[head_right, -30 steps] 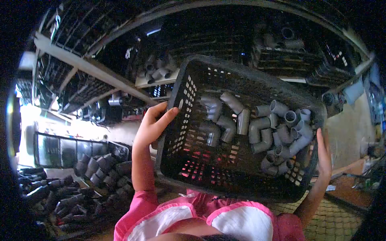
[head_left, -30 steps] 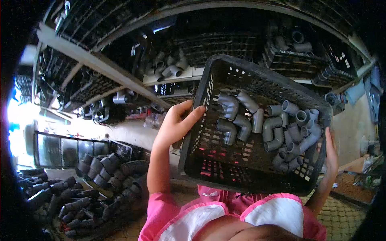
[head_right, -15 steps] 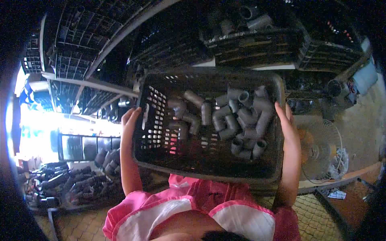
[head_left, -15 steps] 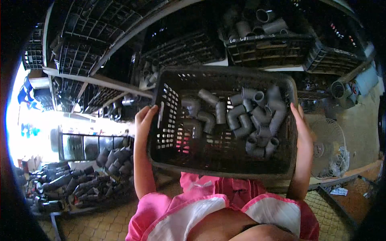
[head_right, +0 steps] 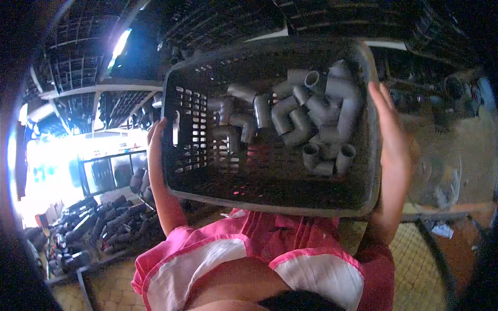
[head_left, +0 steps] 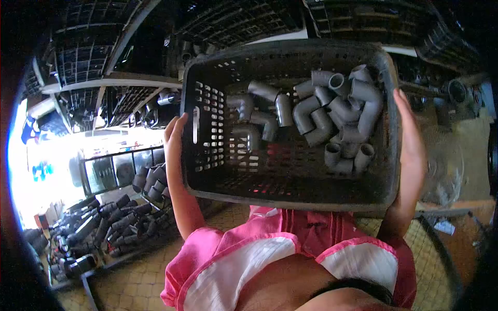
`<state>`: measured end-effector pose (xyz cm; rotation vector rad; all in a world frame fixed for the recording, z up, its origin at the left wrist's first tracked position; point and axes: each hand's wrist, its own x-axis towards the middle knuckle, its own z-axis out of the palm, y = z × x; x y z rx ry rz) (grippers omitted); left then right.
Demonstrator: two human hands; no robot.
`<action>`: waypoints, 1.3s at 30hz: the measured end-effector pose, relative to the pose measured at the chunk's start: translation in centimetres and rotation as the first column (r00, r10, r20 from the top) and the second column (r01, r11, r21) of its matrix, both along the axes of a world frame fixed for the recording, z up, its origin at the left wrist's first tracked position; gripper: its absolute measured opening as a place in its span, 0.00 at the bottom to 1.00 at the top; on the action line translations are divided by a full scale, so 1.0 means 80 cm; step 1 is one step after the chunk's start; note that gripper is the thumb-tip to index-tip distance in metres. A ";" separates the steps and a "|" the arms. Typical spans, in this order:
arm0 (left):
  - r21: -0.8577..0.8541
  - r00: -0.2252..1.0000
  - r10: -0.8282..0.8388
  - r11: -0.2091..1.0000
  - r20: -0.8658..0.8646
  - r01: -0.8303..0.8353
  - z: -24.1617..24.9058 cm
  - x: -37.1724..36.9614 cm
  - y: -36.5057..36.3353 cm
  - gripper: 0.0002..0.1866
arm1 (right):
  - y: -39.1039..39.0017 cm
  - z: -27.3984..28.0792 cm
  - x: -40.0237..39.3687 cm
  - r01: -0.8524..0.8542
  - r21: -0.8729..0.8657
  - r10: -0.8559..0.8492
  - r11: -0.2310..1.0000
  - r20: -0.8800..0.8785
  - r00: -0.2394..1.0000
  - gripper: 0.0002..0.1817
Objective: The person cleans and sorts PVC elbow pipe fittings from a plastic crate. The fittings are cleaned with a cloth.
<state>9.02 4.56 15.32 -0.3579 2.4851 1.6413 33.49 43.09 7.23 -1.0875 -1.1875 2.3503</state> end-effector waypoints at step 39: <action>-0.110 0.064 -0.768 0.173 -0.637 0.979 0.013 -0.058 0.153 0.13 | -0.092 -0.009 -0.173 -0.747 0.547 -0.100 -0.378 0.778 0.620 0.25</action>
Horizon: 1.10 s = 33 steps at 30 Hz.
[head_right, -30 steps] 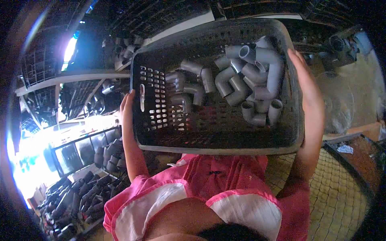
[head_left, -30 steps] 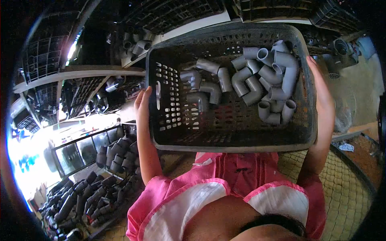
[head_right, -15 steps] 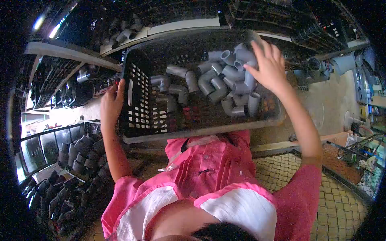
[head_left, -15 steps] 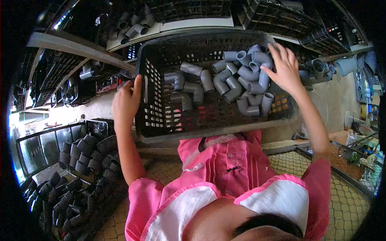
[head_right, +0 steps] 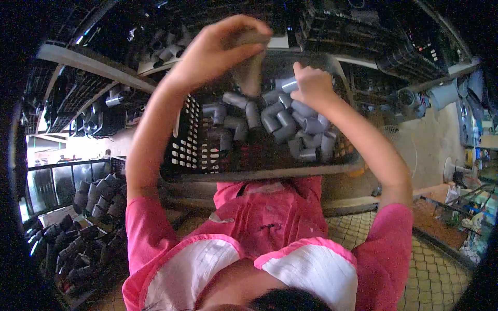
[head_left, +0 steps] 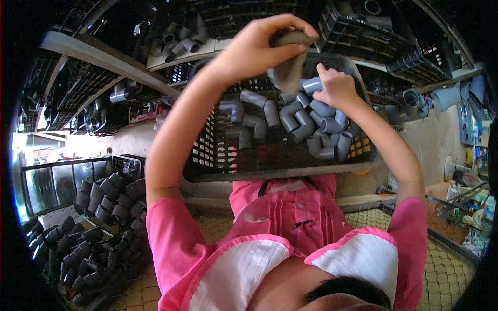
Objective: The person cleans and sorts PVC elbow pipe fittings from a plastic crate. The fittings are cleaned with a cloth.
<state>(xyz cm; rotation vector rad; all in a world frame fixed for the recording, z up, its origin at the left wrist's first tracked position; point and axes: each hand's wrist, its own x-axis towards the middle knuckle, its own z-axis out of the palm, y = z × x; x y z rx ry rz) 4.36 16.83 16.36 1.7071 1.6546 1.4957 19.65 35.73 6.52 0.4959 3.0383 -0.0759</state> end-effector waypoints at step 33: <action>0.193 0.649 0.239 0.971 -0.723 -0.142 -0.080 0.002 -0.016 0.20 | -0.043 0.019 -0.044 -0.092 -0.834 -0.250 -0.545 0.057 0.967 0.20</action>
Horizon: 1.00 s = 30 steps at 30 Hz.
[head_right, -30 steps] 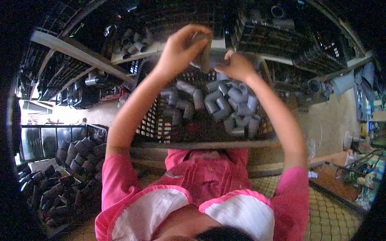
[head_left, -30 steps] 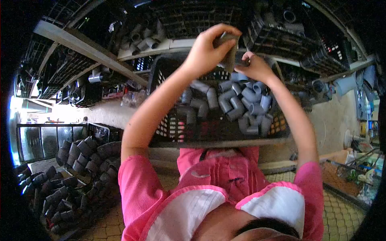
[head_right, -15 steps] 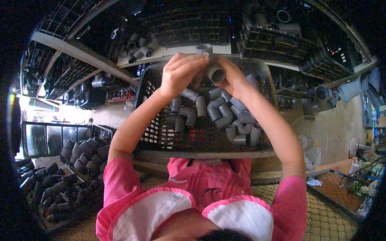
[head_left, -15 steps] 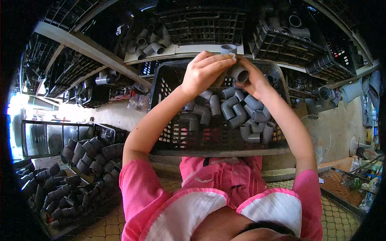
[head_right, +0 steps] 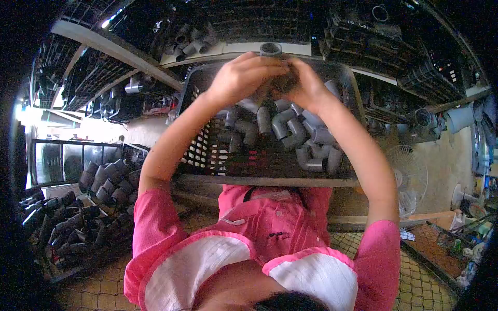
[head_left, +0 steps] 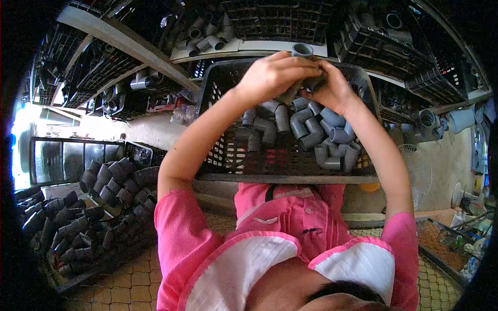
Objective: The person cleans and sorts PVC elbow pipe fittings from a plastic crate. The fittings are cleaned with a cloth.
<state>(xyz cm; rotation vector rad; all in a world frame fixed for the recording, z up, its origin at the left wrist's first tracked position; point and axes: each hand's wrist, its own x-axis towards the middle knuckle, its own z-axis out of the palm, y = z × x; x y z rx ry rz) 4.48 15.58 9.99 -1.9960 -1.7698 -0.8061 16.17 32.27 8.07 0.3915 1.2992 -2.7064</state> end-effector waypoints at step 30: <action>0.056 0.841 0.188 0.967 0.507 -0.250 -0.019 -0.032 0.044 0.13 | 0.029 -0.021 -0.014 0.002 0.138 -0.017 0.990 0.102 0.995 0.25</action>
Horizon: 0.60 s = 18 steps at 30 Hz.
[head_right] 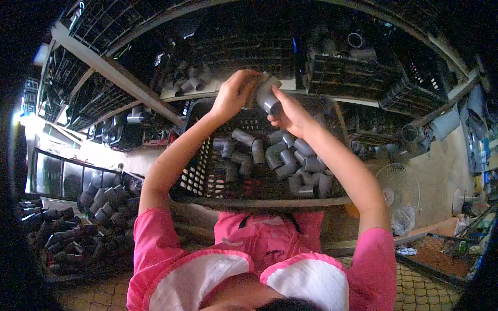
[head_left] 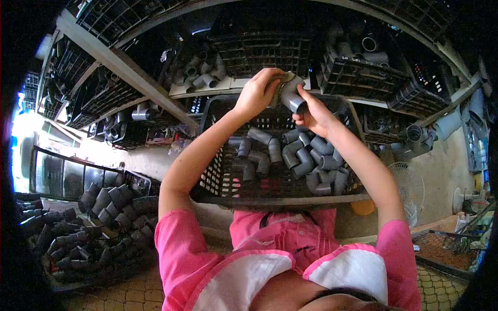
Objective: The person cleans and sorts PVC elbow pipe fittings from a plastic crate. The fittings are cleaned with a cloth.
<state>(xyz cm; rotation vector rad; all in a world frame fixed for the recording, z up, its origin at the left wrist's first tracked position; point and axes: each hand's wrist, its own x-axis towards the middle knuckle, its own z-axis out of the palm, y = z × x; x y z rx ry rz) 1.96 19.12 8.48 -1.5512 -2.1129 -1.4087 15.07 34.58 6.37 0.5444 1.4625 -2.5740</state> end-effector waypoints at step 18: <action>0.051 0.979 0.006 0.999 -0.203 0.004 -0.040 -0.005 0.008 0.18 | 0.002 -0.028 -0.012 0.061 0.174 -0.052 0.983 -0.055 0.997 0.23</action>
